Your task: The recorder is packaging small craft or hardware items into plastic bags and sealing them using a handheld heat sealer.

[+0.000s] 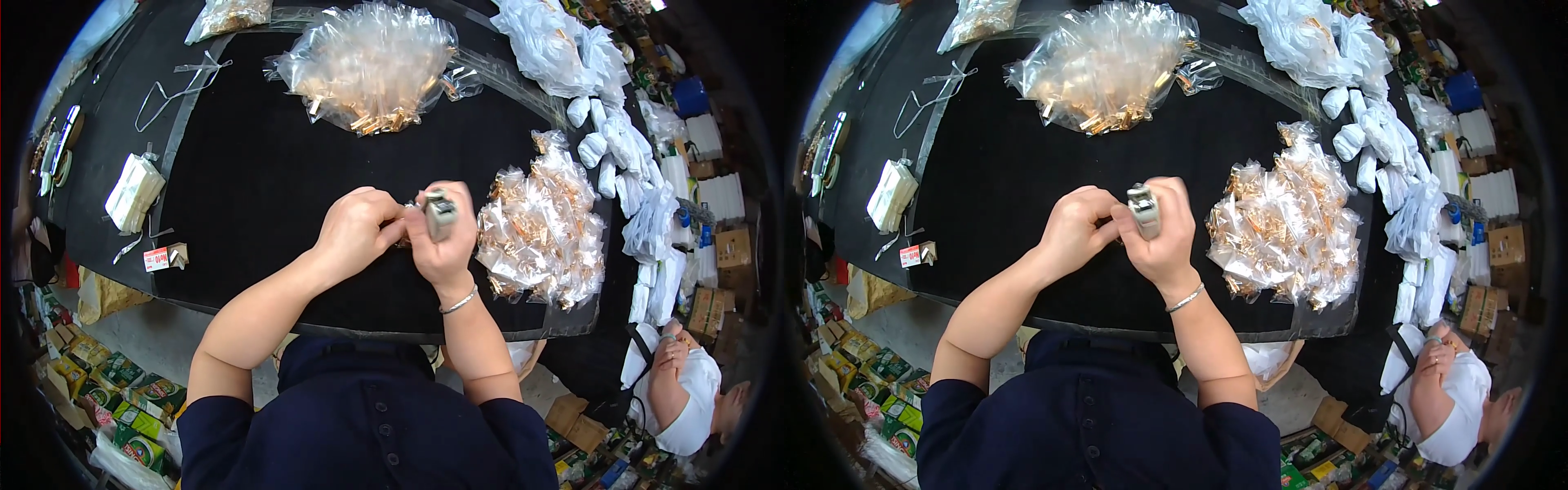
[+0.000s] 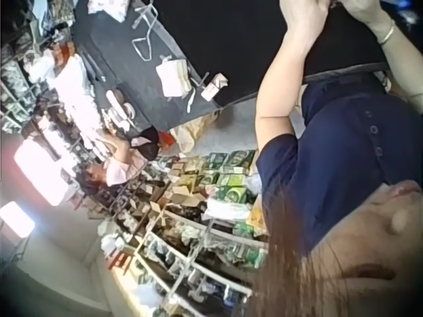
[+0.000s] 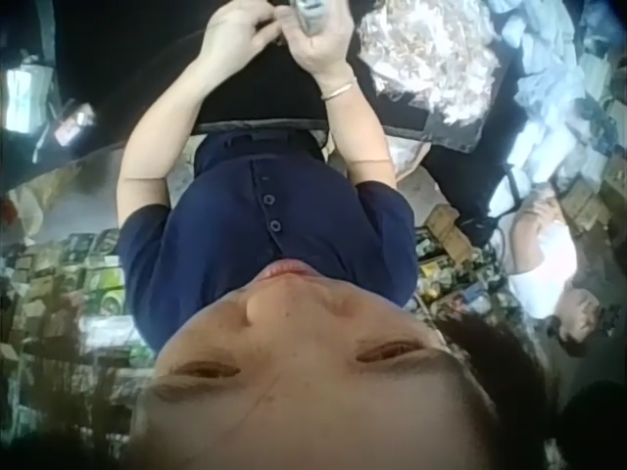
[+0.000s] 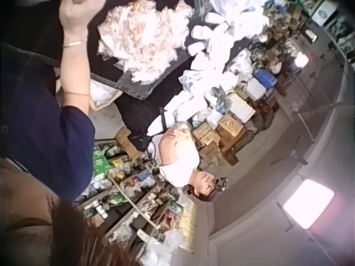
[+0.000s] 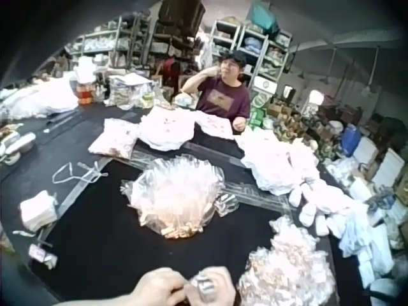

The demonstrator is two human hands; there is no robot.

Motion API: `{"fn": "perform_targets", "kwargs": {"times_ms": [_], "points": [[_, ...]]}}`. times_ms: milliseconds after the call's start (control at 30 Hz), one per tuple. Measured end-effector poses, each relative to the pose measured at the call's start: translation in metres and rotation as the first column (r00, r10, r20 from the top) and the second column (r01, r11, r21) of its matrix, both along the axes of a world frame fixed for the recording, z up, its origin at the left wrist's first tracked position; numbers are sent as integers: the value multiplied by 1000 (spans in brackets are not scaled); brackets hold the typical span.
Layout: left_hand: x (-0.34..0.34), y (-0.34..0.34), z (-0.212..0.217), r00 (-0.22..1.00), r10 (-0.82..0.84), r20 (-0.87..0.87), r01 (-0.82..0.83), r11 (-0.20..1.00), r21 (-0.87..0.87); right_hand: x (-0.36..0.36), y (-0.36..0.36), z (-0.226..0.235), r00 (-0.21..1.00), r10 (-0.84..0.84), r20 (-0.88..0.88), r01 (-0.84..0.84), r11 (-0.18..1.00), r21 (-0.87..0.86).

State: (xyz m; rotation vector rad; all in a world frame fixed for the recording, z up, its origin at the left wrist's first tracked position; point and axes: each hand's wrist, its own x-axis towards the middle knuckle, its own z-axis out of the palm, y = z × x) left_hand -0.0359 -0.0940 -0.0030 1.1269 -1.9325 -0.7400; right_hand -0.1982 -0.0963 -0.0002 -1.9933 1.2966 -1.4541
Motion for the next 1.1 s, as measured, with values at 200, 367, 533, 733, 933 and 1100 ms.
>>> {"fn": "perform_targets", "kwargs": {"times_ms": [200, 367, 533, 733, 933, 1100], "points": [[-9, 12, 11, 959, -45, -281, 52, 998, 19, -37, 13, 35, 926, -371, 70, 377, 922, -89], [-4, 3, 6, 914, 101, -393, 16, 959, 284, -62, -11, 95, 822, -567, 48, 545, 760, -356], [2, 0, 1, 939, 84, -334, 24, 952, 307, -16, -95, 72, 978, -53, 200, -9, 955, 296], [5, -6, 0, 952, 87, -294, 16, 944, 329, -15, -191, 24, 984, 52, 169, -128, 869, 478], [10, -5, -4, 944, 100, -315, 20, 934, 357, -13, -149, 41, 993, 53, -102, -17, 946, 325], [8, -11, -5, 928, 178, -326, -108, 969, 222, -28, -70, 65, 998, 41, 38, -51, 941, 333]]}}
